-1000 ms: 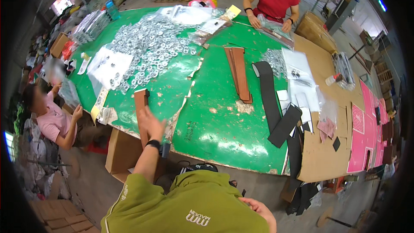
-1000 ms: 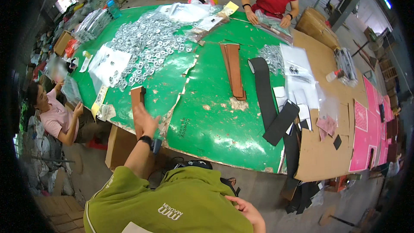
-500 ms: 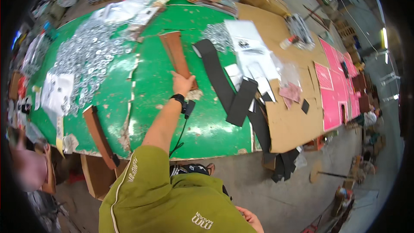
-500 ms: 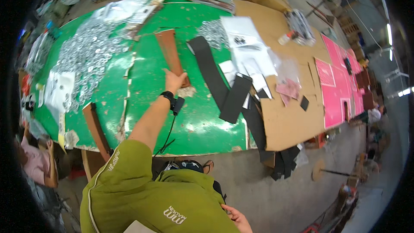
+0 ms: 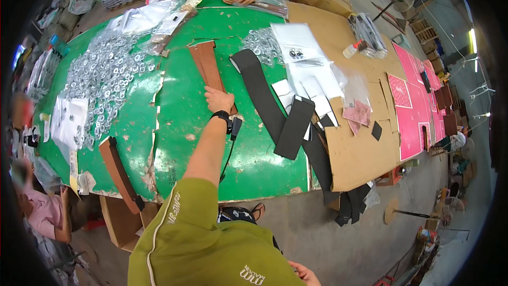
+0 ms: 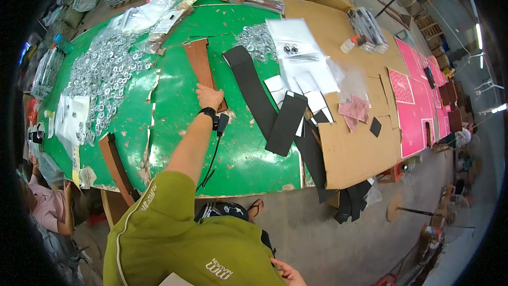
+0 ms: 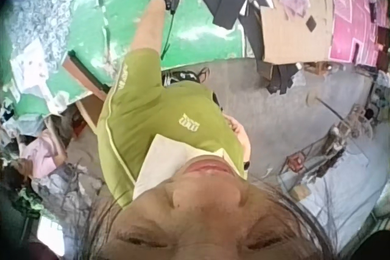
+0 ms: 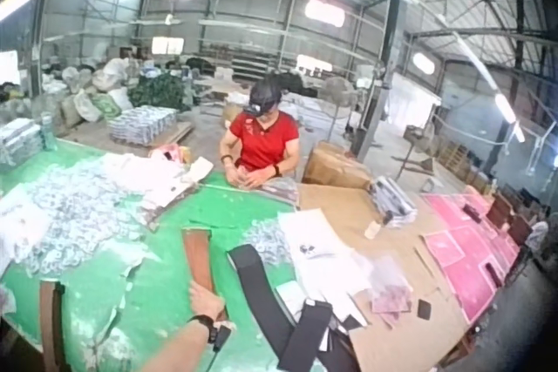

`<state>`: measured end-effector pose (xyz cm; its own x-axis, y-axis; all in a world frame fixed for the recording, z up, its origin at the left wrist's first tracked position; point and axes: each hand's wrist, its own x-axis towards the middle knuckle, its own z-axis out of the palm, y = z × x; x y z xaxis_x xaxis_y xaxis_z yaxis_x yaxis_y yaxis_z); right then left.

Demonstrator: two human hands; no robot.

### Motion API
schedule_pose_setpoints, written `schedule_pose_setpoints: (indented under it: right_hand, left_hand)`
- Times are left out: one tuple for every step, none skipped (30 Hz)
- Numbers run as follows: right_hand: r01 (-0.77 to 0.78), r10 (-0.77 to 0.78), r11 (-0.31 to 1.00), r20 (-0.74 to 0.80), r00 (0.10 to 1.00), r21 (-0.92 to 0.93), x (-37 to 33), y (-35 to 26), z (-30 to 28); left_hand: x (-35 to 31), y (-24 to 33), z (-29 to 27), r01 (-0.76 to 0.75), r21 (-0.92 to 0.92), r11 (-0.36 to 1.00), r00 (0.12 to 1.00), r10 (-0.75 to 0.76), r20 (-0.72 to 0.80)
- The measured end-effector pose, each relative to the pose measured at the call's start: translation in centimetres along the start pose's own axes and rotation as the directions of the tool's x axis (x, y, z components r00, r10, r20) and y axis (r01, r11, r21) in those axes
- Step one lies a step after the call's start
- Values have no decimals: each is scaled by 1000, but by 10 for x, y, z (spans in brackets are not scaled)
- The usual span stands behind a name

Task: Assembling wooden slats and applying adhesive strips for furniture manufacturing in a workshop setting.

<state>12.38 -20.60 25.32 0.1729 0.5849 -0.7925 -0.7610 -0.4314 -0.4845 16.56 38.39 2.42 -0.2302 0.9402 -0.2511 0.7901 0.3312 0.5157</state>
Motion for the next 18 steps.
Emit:
schedule_pose_setpoints:
  right_hand:
    - [7,-7,1000,-10,1000,-1,2,-1,-1]
    - [11,-11,1000,-7,1000,-4,2,-4,0]
    - [12,-12,1000,1,1000,-8,4,-6,1]
    - [14,-14,1000,5,1000,-11,4,-8,1]
    - [14,-14,1000,8,1000,-10,4,-10,2]
    - [17,-17,1000,14,1000,-13,5,-12,3]
    - [20,-20,1000,20,1000,-18,7,-15,4]
    - [23,-22,1000,26,999,-15,8,-17,4]
    - [28,-27,999,33,999,-21,8,-19,5]
    - [28,-27,999,42,999,-25,9,-22,4]
    - [32,-31,999,50,998,-30,8,-24,5]
    - [33,-31,999,64,997,-34,10,-25,5]
    - [41,-38,998,76,996,-38,9,-26,6]
    - [47,-43,998,85,995,-49,11,-26,5]
    - [44,-39,997,91,995,-55,13,-26,3]
    - [42,-35,997,100,994,-64,16,-25,1]
    - [52,-42,995,116,992,-82,20,-24,0]
    - [33,-25,998,158,987,-47,28,-31,-7]
  left_hand:
    - [0,-1,-1,-30,18,999,1000,30,3]
    - [5,-7,-3,-65,-2,998,998,65,-3]
    - [8,-9,-4,-64,-5,998,998,64,-13]
    - [11,-11,-4,-58,-27,998,998,58,-7]
    - [12,-10,-5,-55,-49,997,998,56,4]
    - [12,-12,-6,-55,-110,992,998,55,-6]
    - [16,-15,-10,-57,-114,992,998,56,-13]
    - [19,-20,-16,-77,-137,988,997,74,-28]
    - [21,-24,-20,-96,-160,982,995,90,-44]
    - [23,-29,-24,-117,-209,971,992,106,-66]
    - [26,-33,-29,-115,-211,971,992,102,-75]
    - [30,-38,-35,-151,-251,956,987,130,-98]
    - [34,-46,-42,-186,-291,938,980,156,-124]
    - [36,-50,-49,-185,-299,936,979,151,-135]
    - [37,-58,-58,-224,-350,910,971,177,-162]
    - [38,-67,-68,-263,-399,878,961,199,-194]
    - [42,-80,-81,-264,-410,873,958,189,-215]
    - [45,-98,-97,-294,-308,905,939,213,-270]
